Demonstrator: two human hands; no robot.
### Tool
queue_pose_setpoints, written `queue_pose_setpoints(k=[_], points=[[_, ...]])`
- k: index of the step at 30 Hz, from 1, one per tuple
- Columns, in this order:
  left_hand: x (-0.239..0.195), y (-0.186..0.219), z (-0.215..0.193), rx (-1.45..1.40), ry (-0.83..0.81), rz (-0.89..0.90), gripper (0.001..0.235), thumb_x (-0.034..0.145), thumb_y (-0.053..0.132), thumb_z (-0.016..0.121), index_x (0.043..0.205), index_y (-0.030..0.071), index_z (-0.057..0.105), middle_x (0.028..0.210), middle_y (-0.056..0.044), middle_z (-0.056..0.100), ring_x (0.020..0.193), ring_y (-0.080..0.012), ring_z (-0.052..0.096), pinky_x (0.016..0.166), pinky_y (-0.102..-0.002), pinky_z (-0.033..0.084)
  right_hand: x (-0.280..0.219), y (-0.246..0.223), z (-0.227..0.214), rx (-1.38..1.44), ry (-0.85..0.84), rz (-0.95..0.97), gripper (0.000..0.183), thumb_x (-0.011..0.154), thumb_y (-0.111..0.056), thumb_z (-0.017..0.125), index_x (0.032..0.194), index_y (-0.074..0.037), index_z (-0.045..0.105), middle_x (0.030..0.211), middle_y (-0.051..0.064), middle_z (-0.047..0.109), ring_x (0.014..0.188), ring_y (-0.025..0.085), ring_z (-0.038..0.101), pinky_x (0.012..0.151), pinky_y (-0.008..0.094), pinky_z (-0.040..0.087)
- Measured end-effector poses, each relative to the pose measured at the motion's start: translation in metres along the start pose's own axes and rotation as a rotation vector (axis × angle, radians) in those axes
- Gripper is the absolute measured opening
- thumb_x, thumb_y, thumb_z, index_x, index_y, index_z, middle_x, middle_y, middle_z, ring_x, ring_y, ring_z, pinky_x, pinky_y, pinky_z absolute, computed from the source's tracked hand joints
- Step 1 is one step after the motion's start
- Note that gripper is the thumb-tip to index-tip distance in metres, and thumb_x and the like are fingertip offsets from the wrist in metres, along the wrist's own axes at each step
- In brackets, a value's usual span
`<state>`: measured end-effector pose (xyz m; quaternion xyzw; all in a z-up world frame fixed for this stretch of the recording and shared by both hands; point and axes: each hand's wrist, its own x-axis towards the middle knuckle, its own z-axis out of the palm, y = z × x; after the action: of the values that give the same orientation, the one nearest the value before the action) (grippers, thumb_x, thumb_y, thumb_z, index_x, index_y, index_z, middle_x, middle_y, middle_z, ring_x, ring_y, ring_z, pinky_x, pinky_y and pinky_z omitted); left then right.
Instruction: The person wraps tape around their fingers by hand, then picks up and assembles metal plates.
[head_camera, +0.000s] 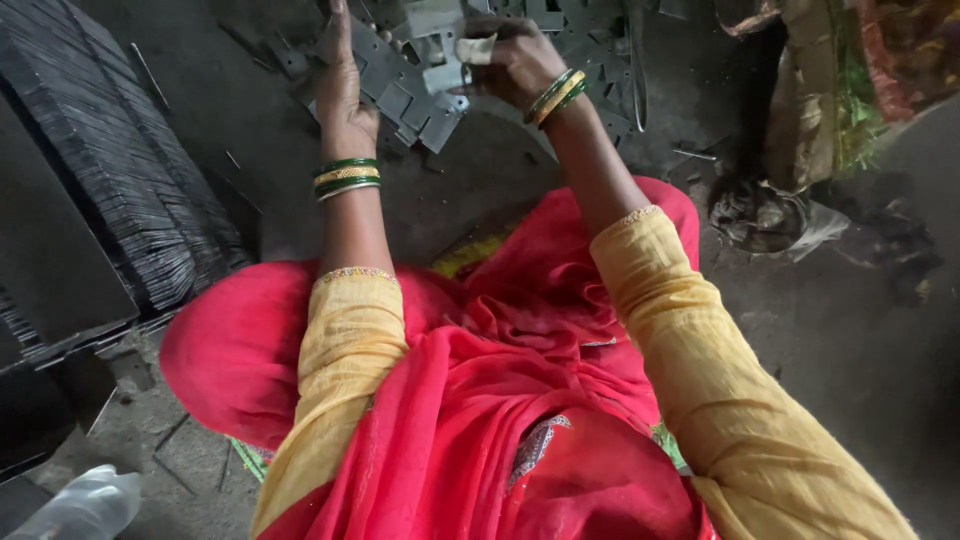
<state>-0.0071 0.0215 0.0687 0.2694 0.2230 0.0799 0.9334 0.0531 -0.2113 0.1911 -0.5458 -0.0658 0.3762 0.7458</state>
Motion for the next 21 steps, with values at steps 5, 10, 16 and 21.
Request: queue_pose_setpoints(k=[5,10,16,21], points=[[-0.018,0.007,0.004,0.04,-0.01,-0.031,0.081,0.08,0.053,0.08,0.143,0.012,0.052,0.136,-0.005,0.062,0.118,-0.0199,0.067,0.097,-0.046,0.061,0.003,0.025,-0.023,-0.543,0.004,-0.24,0.044,0.094,-0.016,0.084,0.127,0.004,0.064,0.114,0.012,0.074,0.104,0.022,0.074,0.089,0.041,0.066],[-0.03,0.0,0.008,0.107,-0.055,-0.01,0.084,0.085,0.052,0.084,0.145,-0.001,0.058,0.121,-0.016,0.069,0.098,-0.0282,0.071,0.089,-0.049,0.06,-0.013,0.07,-0.05,-0.808,0.249,-0.222,0.052,0.086,-0.021,0.081,0.13,0.0,0.062,0.109,0.008,0.076,0.086,0.018,0.075,0.072,0.034,0.065],[-0.068,-0.006,0.03,0.173,0.173,-0.013,0.076,0.082,0.043,0.085,0.141,0.005,0.056,0.121,0.0,0.071,0.102,-0.0145,0.075,0.094,-0.045,0.064,-0.039,0.124,-0.015,-0.62,-0.18,-0.126,0.057,0.1,-0.014,0.069,0.15,-0.003,0.045,0.111,0.007,0.077,0.088,0.015,0.073,0.073,0.029,0.062],[-0.112,-0.007,0.014,0.366,0.005,0.045,0.059,0.086,0.02,0.087,0.136,0.005,0.061,0.129,-0.002,0.071,0.114,-0.0129,0.069,0.103,-0.037,0.054,-0.049,0.16,-0.004,-0.167,0.035,0.034,0.054,0.083,-0.005,0.076,0.133,0.003,0.058,0.108,0.003,0.073,0.082,0.014,0.071,0.06,0.032,0.059]])
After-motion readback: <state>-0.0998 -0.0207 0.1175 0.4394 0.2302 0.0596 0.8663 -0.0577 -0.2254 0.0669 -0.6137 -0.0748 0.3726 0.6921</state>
